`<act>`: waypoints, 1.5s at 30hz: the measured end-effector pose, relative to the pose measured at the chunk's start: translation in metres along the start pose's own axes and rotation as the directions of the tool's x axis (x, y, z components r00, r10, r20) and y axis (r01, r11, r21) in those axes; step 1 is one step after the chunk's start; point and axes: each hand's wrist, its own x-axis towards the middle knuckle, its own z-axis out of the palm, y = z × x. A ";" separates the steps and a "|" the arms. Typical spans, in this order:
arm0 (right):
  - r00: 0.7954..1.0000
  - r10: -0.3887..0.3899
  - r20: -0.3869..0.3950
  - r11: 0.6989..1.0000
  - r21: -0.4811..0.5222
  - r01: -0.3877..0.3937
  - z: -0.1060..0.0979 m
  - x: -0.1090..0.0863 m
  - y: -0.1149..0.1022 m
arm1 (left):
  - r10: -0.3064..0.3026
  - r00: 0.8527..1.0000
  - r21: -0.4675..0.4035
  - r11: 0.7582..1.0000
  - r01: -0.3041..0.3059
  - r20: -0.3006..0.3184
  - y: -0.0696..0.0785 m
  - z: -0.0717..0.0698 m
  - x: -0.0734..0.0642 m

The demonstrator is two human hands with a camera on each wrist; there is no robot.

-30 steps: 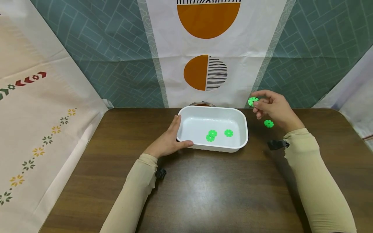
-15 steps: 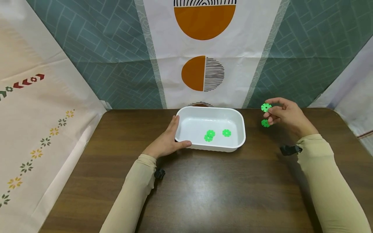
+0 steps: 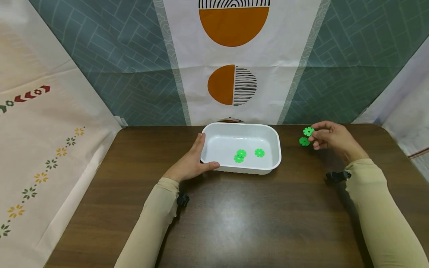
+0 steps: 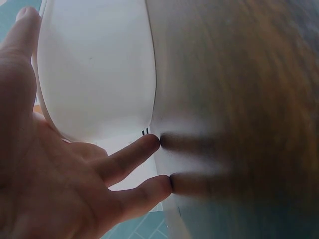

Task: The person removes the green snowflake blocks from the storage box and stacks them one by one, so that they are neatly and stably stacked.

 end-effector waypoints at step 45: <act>0.983 0.179 0.029 0.952 -0.257 -0.165 0.000 0.017 0.012 | -0.001 1.000 0.009 1.000 0.001 0.008 0.001 -0.002 0.000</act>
